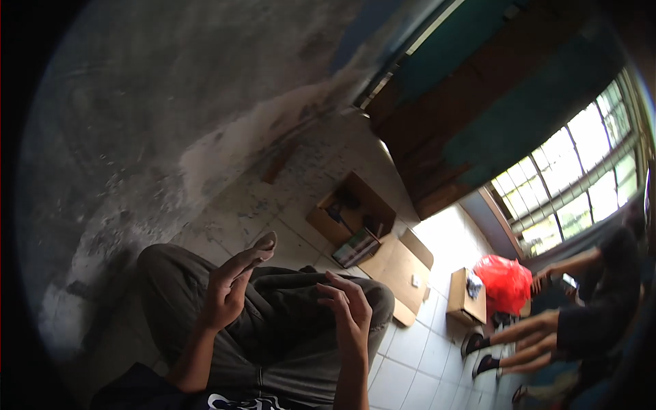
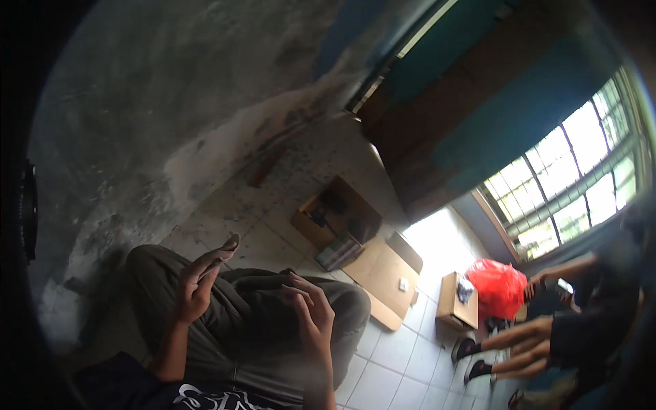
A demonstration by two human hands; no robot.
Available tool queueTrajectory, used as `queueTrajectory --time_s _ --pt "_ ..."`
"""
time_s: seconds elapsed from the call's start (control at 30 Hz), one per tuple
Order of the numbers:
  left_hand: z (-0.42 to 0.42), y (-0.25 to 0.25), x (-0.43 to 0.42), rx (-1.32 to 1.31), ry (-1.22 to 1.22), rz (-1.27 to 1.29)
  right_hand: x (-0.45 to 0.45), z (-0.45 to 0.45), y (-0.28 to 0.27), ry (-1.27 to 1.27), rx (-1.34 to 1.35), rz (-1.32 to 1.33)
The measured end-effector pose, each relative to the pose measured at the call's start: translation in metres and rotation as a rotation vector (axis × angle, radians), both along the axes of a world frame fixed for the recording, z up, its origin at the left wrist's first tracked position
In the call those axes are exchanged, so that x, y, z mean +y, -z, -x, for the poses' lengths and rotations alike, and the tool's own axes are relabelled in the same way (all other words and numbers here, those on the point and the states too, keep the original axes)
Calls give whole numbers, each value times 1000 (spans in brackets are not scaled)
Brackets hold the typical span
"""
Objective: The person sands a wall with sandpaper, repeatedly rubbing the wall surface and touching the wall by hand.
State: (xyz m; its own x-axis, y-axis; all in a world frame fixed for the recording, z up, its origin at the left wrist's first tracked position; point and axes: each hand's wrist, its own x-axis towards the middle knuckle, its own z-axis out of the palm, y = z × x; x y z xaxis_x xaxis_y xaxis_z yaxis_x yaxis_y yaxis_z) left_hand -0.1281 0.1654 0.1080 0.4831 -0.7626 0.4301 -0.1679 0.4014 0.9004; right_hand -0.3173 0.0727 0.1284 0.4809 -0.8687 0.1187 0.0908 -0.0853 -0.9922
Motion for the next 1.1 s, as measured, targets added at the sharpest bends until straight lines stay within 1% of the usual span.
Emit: queueTrajectory --time_s 0.1,0.13,0.23,0.27,0.33,0.4,0.47,0.5,0.6,0.77,0.83,0.87,0.93,0.97,1.0,1.07,1.1 --pt "11 -7 -8 31 96 32 5 21 -3 -46 16 30" --pt "15 -10 -11 31 130 61 10 29 -5 14 18 33" --pt "27 -19 -14 -48 239 75 22 52 -17 6 35 13" --pt "29 -21 -14 -74 254 84 27 58 -22 74 38 16" --pt "31 -22 -15 -90 236 92 36 69 -30 105 17 57" --pt "32 -17 -17 -72 221 155 44 80 -35 176 27 66" --pt "37 -22 -13 -42 225 125 52 87 -40 187 -28 83" --pt "36 -20 -11 -86 217 96 56 90 -42 190 -43 86" --pt "29 -2 -10 -164 135 52 63 97 -42 184 -98 115" --pt "19 13 -5 -157 116 12 72 112 -36 194 -179 72" --pt "20 15 -3 -177 112 58 67 122 -19 -2 -403 -37" --pt "19 16 -2 -179 115 57 63 125 -7 1 -405 -38" --pt "19 19 -1 -172 77 20 54 127 19 -228 -982 -244" --pt "20 20 1 -174 84 18 48 129 29 -286 -1191 -285" --pt "21 19 1 -174 84 33 43 129 29 -339 -1311 -330" --pt "21 21 2 -174 82 50 41 130 28 -323 -1276 -412" --pt "20 24 3 -179 79 39 42 130 29 -323 -1276 -411"
